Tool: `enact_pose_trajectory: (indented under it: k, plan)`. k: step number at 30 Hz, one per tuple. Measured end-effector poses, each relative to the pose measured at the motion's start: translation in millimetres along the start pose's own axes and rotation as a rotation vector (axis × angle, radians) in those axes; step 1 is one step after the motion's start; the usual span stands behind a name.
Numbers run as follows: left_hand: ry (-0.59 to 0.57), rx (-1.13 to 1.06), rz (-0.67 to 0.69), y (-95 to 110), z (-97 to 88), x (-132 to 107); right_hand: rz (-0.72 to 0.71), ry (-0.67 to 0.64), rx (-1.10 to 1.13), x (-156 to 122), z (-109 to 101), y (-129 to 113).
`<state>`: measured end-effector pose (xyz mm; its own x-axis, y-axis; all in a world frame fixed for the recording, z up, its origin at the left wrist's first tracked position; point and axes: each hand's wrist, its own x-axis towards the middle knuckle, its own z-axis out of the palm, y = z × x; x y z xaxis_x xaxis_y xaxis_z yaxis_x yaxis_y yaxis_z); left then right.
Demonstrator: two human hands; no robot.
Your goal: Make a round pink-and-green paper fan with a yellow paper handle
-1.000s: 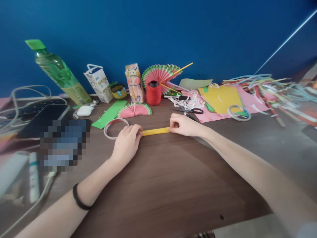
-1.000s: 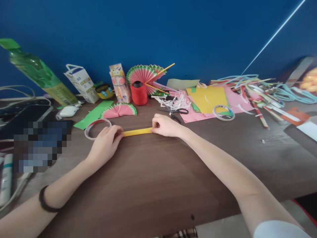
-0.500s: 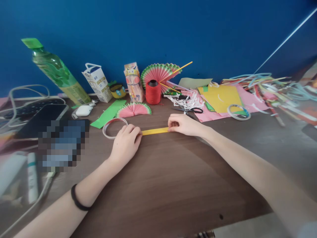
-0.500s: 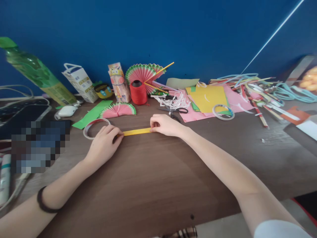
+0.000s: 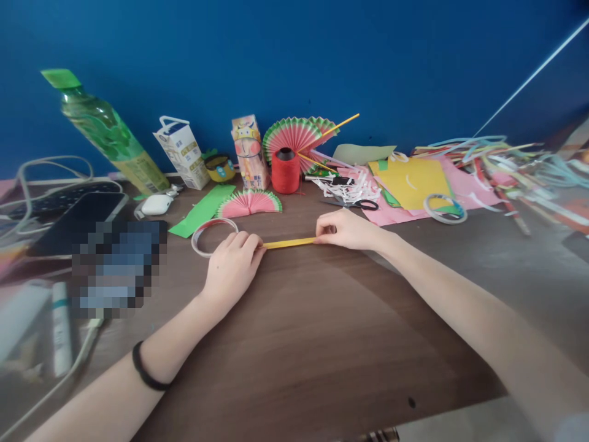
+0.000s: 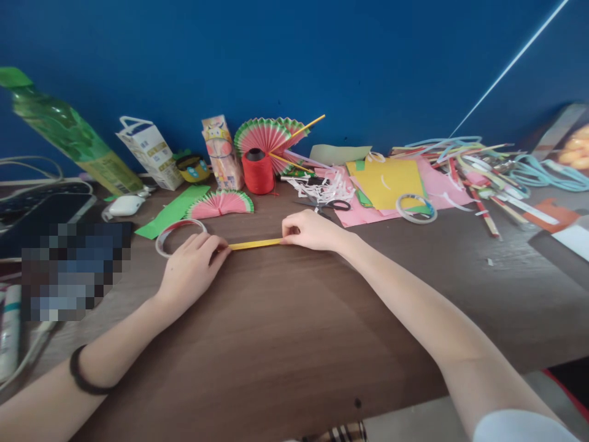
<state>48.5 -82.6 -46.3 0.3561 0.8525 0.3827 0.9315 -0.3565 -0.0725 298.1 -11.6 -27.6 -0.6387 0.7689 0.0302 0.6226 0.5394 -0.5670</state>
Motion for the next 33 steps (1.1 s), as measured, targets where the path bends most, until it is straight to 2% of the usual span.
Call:
enact_pose_trajectory:
  k: [7,11,15,21,26,33]
  plan:
    - [-0.014,0.030,0.001,0,-2.6,-1,0.165,0.031,-0.029,4,1,-9]
    - [-0.012,0.110,0.064,1,-4.7,-2,0.235,0.051,-0.034,5,3,-11]
    - [0.020,0.151,0.112,3,-6.6,-4,0.249,0.064,-0.041,4,6,-11]
    - [-0.007,0.075,0.067,7,-8.7,-5,0.246,0.104,-0.056,3,10,-9]
    - [0.019,0.032,0.077,10,-5.8,-5,0.133,0.156,-0.067,2,16,-2]
    - [-0.022,0.004,0.095,15,-1.1,-8,-0.067,0.193,-0.041,-1,26,3]
